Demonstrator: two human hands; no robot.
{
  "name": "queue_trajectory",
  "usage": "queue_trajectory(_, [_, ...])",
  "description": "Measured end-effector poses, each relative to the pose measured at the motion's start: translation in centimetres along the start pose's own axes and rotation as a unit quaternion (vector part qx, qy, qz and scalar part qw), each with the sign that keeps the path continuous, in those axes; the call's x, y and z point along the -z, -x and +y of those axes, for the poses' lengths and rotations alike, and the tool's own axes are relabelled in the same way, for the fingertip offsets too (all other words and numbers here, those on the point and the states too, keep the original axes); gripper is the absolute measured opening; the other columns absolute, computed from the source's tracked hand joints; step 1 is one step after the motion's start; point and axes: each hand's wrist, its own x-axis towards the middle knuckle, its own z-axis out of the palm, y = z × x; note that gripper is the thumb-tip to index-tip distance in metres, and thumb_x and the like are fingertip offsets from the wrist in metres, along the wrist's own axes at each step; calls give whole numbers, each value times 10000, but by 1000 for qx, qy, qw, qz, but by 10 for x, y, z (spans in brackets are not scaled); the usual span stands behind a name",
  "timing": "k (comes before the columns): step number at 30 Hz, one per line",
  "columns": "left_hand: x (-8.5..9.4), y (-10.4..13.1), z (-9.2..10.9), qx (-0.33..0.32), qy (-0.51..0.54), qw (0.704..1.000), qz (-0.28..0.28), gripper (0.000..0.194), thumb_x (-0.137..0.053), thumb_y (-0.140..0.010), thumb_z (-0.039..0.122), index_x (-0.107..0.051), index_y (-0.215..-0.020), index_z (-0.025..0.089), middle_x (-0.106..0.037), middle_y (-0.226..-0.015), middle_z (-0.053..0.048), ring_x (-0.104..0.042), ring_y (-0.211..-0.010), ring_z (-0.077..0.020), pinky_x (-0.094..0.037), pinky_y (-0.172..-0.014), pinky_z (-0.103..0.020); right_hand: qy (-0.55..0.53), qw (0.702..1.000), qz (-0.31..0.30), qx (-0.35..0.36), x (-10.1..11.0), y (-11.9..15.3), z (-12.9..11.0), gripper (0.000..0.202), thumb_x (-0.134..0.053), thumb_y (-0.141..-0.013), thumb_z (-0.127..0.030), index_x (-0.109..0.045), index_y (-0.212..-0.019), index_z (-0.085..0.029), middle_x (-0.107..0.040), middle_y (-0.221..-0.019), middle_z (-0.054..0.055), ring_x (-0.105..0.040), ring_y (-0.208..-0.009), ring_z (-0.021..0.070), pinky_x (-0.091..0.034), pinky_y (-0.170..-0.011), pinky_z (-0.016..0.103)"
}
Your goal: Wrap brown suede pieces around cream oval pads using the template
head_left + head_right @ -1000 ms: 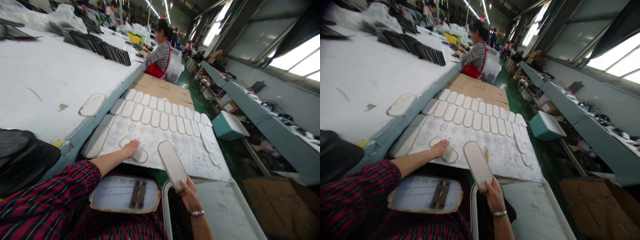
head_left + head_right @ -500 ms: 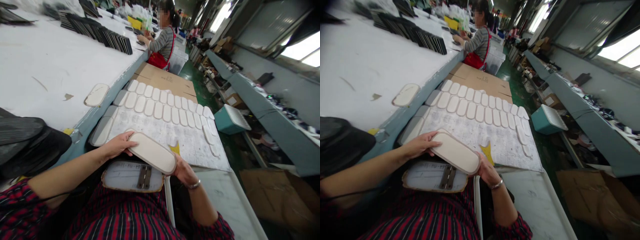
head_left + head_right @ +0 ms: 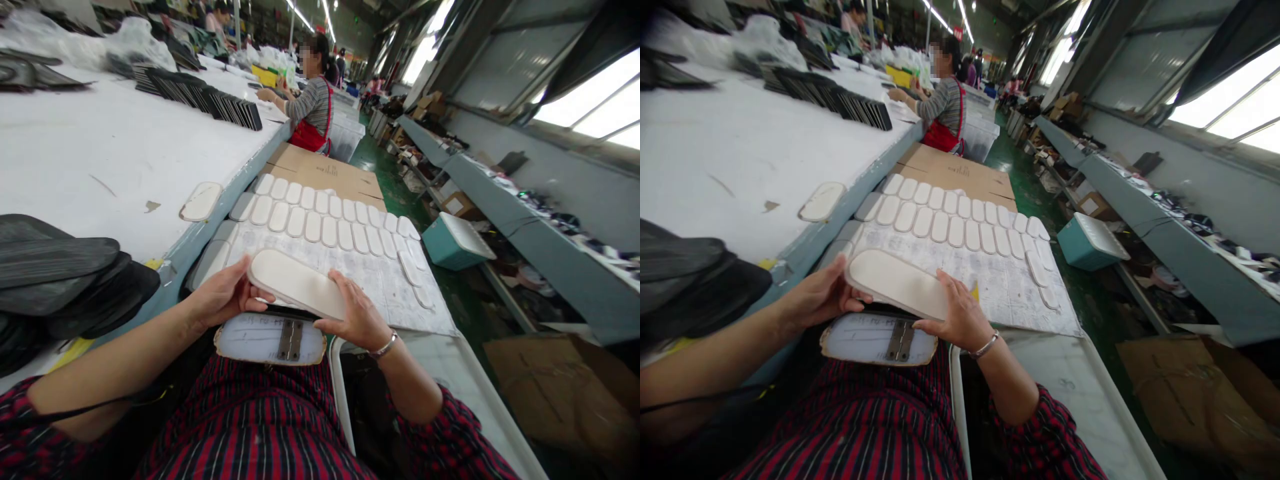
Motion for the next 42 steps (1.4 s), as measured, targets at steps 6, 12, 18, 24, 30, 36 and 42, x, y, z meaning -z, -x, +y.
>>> queue_trajectory(6, [18, -18, -34, -52, -425, 902, -60, 542, -671, -646, 471, -605, -1136, 248, -646, -1111, -58, -540, -1066, -292, -369, -948, -381, -219, 955, 90, -177, 4, 29, 40, 693, -585, -789, -490, -306, -1344, -185, -464, -1288, 152, -470, -1165, 259, -369, -982, 452])
queue_trajectory(12, [12, -39, -70, 0, -480, 860, -172, 227, -606, -711, 415, -725, -803, 245, -714, -794, -27, -624, -837, -260, -396, -809, -301, -333, 921, 72, -187, -5, 69, 58, 688, -613, -790, -451, -297, -1342, -189, -432, -1321, 156, -437, -1202, 253, -343, -1006, 448])
queue_trajectory(18, [20, -42, -62, 38, -441, 881, -169, 241, -639, -687, 422, -728, -817, 239, -717, -814, -10, -619, -804, -222, -406, -769, -263, -332, 935, -1, -121, -6, 83, 55, 859, -625, -710, -600, -285, -1377, -178, -412, -1345, 153, -372, -1249, 292, -279, -1045, 455])
queue_trajectory(24, [71, -11, -57, 75, -339, 936, 51, 587, -470, -751, 623, -640, -1067, 159, -643, -1118, -108, -552, -1076, -267, -421, -889, -330, -187, 975, -113, -43, -19, 69, 36, 894, -651, -676, -597, -299, -1381, -174, -434, -1324, 153, -402, -1212, 320, -297, -1027, 480])
queue_trajectory(30, [73, 54, -109, 89, -136, 969, 184, 736, -161, -835, 671, -458, -1277, 164, -471, -1336, -140, -458, -1213, -247, -398, -969, -397, -77, 986, -150, 10, -54, 49, 8, 752, -651, -692, -516, -391, -1304, -164, -488, -1251, 128, -465, -1130, 272, -391, -963, 436])
queue_trajectory(36, [38, 74, -120, 29, -91, 978, 186, 659, -533, -784, 527, -400, -1322, 169, -477, -1341, -88, -417, -1244, -252, -296, -1066, -389, -1, 992, -109, 60, -72, 36, -8, 776, -637, -707, -505, -353, -1309, -105, -486, -1235, 159, -459, -1095, 286, -389, -953, 447])
queue_trajectory(42, [32, 73, -117, 36, -123, 966, 223, 676, -664, -708, 345, -411, -1305, 153, -511, -1306, -85, -470, -1195, -238, -300, -1064, -363, 54, 990, -106, 81, -76, 37, -11, 777, -616, -728, -511, -344, -1316, -81, -477, -1235, 179, -440, -1101, 310, -388, -942, 463])
